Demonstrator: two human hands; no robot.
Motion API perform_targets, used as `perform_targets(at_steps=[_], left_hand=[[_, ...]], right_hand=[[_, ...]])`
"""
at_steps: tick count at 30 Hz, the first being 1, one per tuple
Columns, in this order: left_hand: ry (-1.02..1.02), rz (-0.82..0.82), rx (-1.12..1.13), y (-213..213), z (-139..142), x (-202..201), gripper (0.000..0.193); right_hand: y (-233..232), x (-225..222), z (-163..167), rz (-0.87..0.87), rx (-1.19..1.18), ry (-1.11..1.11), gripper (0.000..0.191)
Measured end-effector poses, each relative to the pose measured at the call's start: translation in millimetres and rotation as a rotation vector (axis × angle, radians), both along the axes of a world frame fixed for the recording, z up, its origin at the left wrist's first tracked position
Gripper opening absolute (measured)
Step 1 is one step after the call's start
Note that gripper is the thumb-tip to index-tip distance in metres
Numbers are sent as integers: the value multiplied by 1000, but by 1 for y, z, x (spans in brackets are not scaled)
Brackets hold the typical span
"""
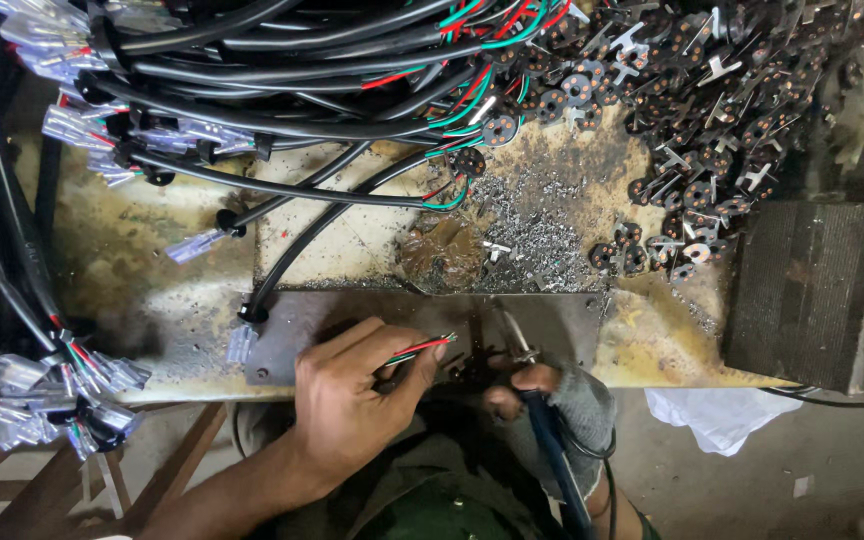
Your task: The person solders the stripped ends of red and black wires to small electrical components at a workbench, holding a soldering iron in one gloved hand and the wire in the other, then sets finished assemblies aside and picks up the next wire to repeat the process.
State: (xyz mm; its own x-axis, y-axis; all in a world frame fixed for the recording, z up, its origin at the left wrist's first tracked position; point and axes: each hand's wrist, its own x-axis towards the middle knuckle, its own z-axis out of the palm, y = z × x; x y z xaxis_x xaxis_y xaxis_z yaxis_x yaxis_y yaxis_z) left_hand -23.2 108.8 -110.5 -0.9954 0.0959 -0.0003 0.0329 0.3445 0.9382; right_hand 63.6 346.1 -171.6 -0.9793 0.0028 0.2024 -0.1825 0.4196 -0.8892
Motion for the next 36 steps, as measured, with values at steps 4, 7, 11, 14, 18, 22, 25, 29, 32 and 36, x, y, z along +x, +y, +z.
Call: perform_targets(at_steps=[4,7,11,14,18,22,25,29,32,36], left_hand=[[56,-57,0,-1,0,0,9],[45,-100,-10,1,1,1,8],[68,-98,-41,3,0,0,9],[106,-87,-75,4,-1,-1,10],[111,-76,-88,6,-1,-2,10],[93,-32,-162,11,0,-1,12],[137,-40,-238,12,0,0,15],[83,-136,-259,9,0,0,17],[83,-163,-241,5,-1,0,15],[125,-175,-235,1,-5,-2,17]], right_hand=[[12,6,-23,-109,-772,-522,20],[-1,1,-22,41,-600,-327,24],[-21,-25,4,-9,-70,-216,56],[-25,-32,29,-19,-106,-89,64],[-19,-13,28,-186,15,-45,45],[9,12,0,-149,-132,-142,18],[32,15,-17,326,343,-104,4],[33,16,-23,-4,27,-656,14],[27,17,-18,-84,-71,-387,17],[33,17,-23,116,99,-842,23]])
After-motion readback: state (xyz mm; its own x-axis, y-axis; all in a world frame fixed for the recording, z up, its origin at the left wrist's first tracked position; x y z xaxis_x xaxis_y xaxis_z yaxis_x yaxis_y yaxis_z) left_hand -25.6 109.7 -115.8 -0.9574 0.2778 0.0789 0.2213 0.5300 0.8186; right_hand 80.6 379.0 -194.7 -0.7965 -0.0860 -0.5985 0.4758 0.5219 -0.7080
